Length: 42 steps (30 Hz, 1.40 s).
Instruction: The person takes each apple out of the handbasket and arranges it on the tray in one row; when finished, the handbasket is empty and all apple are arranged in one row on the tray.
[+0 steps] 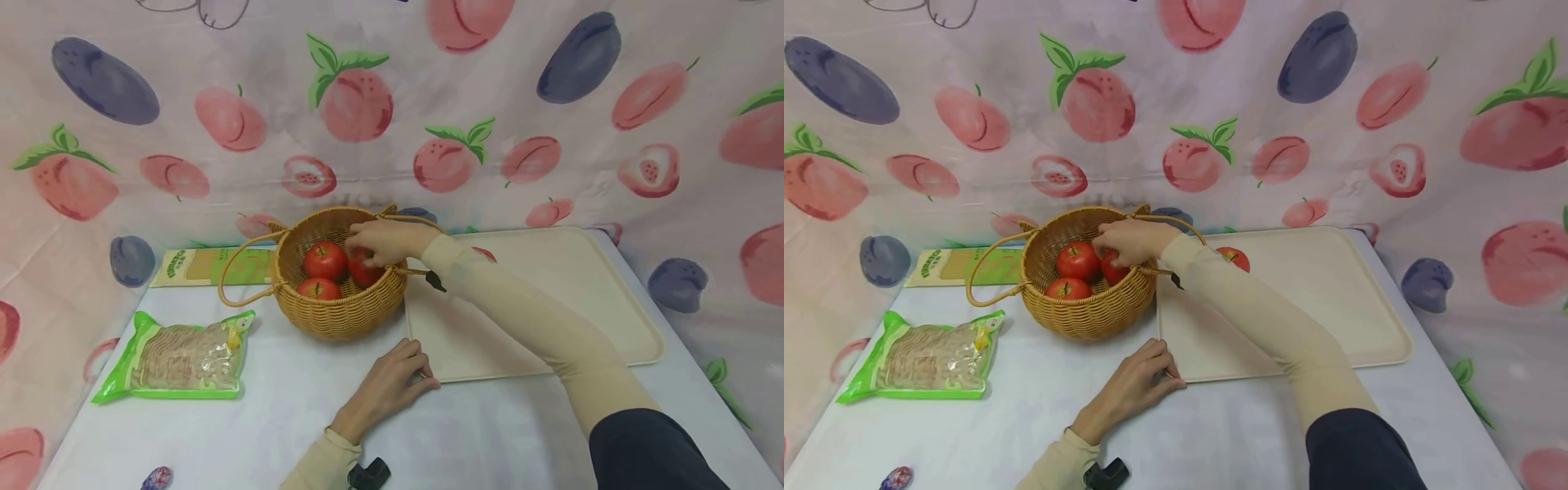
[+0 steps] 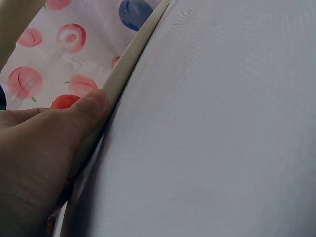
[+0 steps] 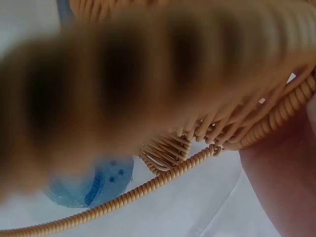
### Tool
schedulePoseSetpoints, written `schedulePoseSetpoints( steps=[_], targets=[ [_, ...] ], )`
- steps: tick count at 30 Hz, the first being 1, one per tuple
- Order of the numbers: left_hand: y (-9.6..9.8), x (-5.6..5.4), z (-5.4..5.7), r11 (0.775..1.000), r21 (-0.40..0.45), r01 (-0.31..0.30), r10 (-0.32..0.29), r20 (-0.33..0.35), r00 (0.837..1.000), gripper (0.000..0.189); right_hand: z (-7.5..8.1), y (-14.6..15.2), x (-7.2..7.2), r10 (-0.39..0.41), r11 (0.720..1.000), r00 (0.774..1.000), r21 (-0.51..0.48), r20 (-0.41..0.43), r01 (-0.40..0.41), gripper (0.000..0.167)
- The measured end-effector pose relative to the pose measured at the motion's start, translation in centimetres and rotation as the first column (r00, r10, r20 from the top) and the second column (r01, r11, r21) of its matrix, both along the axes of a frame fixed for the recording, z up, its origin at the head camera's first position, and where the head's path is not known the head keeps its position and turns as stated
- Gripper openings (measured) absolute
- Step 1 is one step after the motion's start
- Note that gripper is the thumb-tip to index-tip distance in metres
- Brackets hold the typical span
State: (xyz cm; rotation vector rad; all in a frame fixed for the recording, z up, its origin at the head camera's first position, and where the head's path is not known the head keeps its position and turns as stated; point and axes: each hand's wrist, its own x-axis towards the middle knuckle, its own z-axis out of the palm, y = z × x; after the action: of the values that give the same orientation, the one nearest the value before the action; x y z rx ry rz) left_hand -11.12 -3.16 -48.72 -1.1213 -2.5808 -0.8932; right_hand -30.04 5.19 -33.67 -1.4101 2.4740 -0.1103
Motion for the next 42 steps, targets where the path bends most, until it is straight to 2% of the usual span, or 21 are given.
schedulePoseSetpoints(
  steps=[10, 21, 27, 34, 42],
  targets=[
    [-0.1, 0.1, 0.2, 1.0, -0.011, -0.006, 0.006, 0.002, 1.0, 0.016, 0.4, -0.9, 0.3, -0.004, 0.993, 1.0, 0.119, 0.021, 0.002, 0.035],
    [-0.2, -0.2, 0.1, 1.0, -0.005, -0.001, 0.001, -0.011, 1.0, 0.016, 0.6, -1.5, 0.5, -0.086, 0.968, 0.996, 0.238, 0.002, 0.083, 0.051],
    [-0.1, -0.1, 0.2, 1.0, -0.012, 0.001, -0.001, -0.011, 1.0, 0.016, 0.4, -1.8, 0.7, -0.122, 0.953, 0.992, 0.28, 0.016, 0.113, 0.055],
    [0.0, -0.1, 0.1, 1.0, -0.011, 0.007, -0.007, -0.024, 1.0, 0.017, -0.2, -2.1, 0.6, -0.11, 0.942, 0.994, 0.32, -0.008, 0.107, 0.058],
    [-0.1, -0.1, 0.0, 1.0, -0.011, 0.01, -0.01, -0.031, 0.999, 0.018, -0.6, -2.6, 0.5, -0.135, 0.924, 0.991, 0.36, -0.014, 0.131, 0.062]
  ],
)
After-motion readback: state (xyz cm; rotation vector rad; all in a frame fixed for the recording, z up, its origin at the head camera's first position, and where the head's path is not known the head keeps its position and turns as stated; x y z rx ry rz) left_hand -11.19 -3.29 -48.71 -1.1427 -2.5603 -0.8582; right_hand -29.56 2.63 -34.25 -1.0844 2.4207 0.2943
